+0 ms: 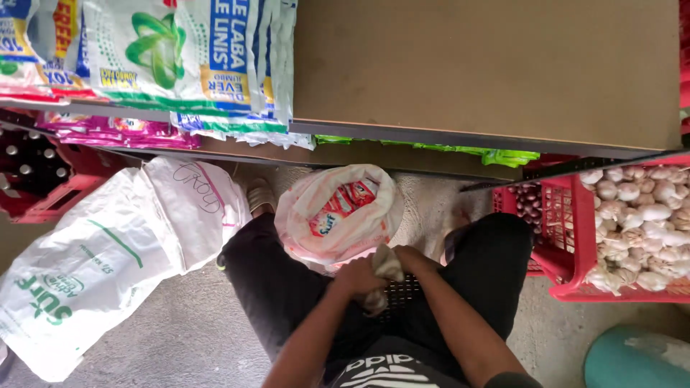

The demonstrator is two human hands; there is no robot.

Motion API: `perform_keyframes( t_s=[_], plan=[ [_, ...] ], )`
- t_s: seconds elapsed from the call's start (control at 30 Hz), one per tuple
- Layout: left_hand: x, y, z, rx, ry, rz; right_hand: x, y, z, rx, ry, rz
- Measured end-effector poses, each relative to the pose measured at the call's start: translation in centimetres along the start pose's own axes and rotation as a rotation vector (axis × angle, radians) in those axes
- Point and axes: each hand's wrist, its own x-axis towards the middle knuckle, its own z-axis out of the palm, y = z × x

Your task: The person wipes down individual detergent sachets with a cloth and stocks them on a retail shelf.

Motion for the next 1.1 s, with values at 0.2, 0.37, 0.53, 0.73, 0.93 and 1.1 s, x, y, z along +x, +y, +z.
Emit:
perform_keyframes(
  t_s=[0.2, 0.37, 0.53, 0.73, 0.93, 1.1],
  plan=[
    [4.0, -9.6, 2.1, -0.324, -0.332, -0.107, 3.4, 0.2, 3.2, -0.12, -0.146, -0.255],
    [1.4, -6.2, -0.5, -0.156, -0.356, -0.165, 0.5, -3.6, 1.8, 0.11, -0.219, 0.127],
    [2.1, -5.0, -2.3, -0.225, -0.493, -0.202, -2.1, -5.2, -0.3, 0.241, -0.236, 0.277],
    [1.4, -3.0, -3.2, -0.347, -0.442, 0.04, 3.0, 3.0, 7.2, -0.01, -0.142, 0.08],
    [0.5, -2.6, -2.4, -0.581, 0.117, 0.131, 2.2, 1.4, 3.4, 0.091, -0.238, 0.179],
    [-1.6, -4.5, -1.4, -0.517, 0.439, 0.021, 4.5, 2.2, 5.4, -0.061, 0.261, 0.15]
  ],
)
